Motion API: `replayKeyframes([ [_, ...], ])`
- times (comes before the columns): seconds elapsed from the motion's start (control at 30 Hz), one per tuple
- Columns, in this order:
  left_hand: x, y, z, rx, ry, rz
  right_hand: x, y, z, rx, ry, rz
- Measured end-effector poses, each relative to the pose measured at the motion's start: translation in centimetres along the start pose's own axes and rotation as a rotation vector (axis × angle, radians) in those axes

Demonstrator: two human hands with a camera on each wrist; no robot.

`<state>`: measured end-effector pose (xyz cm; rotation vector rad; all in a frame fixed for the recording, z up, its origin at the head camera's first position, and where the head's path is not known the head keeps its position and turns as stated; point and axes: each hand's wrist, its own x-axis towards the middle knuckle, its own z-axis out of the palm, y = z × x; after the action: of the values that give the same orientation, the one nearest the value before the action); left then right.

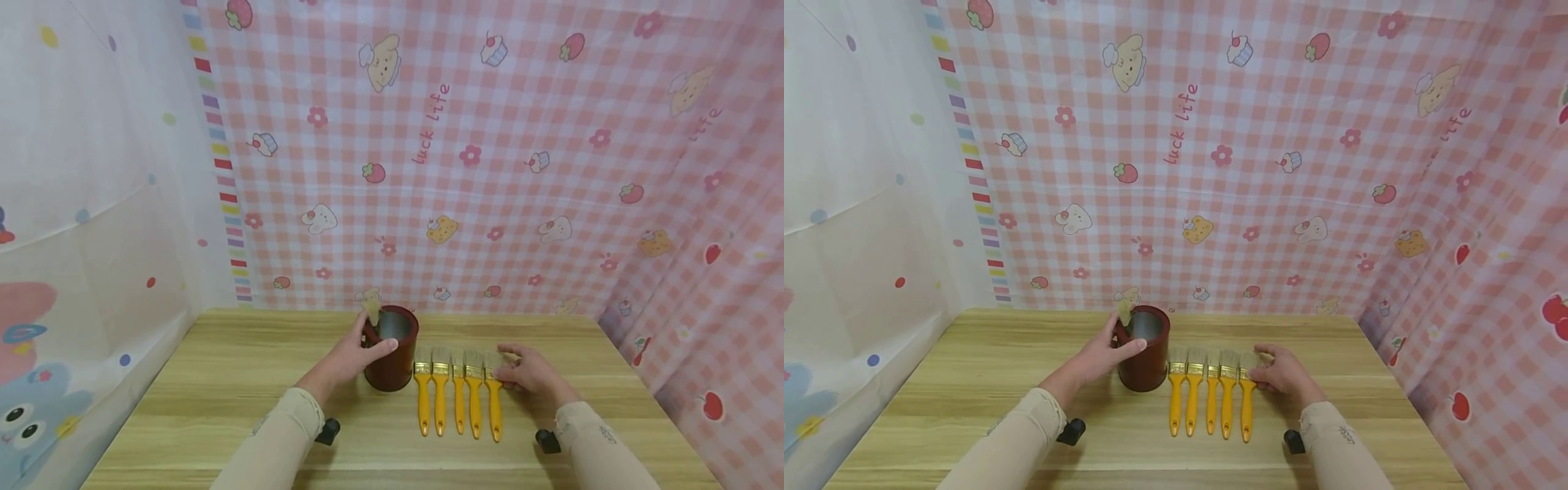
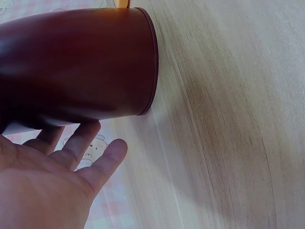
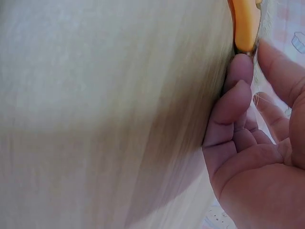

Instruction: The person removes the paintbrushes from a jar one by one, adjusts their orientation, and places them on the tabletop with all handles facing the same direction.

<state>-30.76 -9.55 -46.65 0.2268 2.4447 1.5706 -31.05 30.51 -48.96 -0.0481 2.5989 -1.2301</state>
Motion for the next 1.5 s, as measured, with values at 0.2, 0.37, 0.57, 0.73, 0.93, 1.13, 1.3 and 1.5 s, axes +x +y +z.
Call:
replayKeyframes([
  [0.2, 0.0, 0.0, 0.1, 0.003, -0.004, 0.000, -0.5, 0.3, -0.8, 0.052, -0.020, -0.006],
  [0.37, 0.0, 0.0, 0.1, 0.009, -0.001, -0.009, -0.2, -0.9, -2.1, 0.038, 0.051, -0.026],
  [0.57, 0.0, 0.2, 0.0, 0.011, 0.005, -0.012, 1.1, -5.0, -2.3, -0.013, 0.090, -0.137],
  [0.73, 0.0, 0.3, 0.0, 0.015, 0.010, -0.011, 2.0, -10.0, -0.4, -0.010, 0.079, -0.237],
  [0.93, -0.1, 0.3, -0.1, 0.004, -0.006, 0.004, 2.7, -16.5, 4.0, -0.005, -0.017, -0.372],
  [1.13, 0.0, 0.2, -0.2, 0.008, -0.029, 0.043, 3.1, -20.6, 7.7, -0.110, -0.044, -0.412],
  [1.3, 0.0, 0.1, -0.1, 0.000, -0.031, 0.052, 3.6, -21.8, 9.4, -0.158, -0.018, -0.393],
  [1.5, 0.0, 0.1, -0.3, 0.007, -0.036, 0.043, 3.9, -22.2, 10.2, -0.190, 0.003, -0.406],
])
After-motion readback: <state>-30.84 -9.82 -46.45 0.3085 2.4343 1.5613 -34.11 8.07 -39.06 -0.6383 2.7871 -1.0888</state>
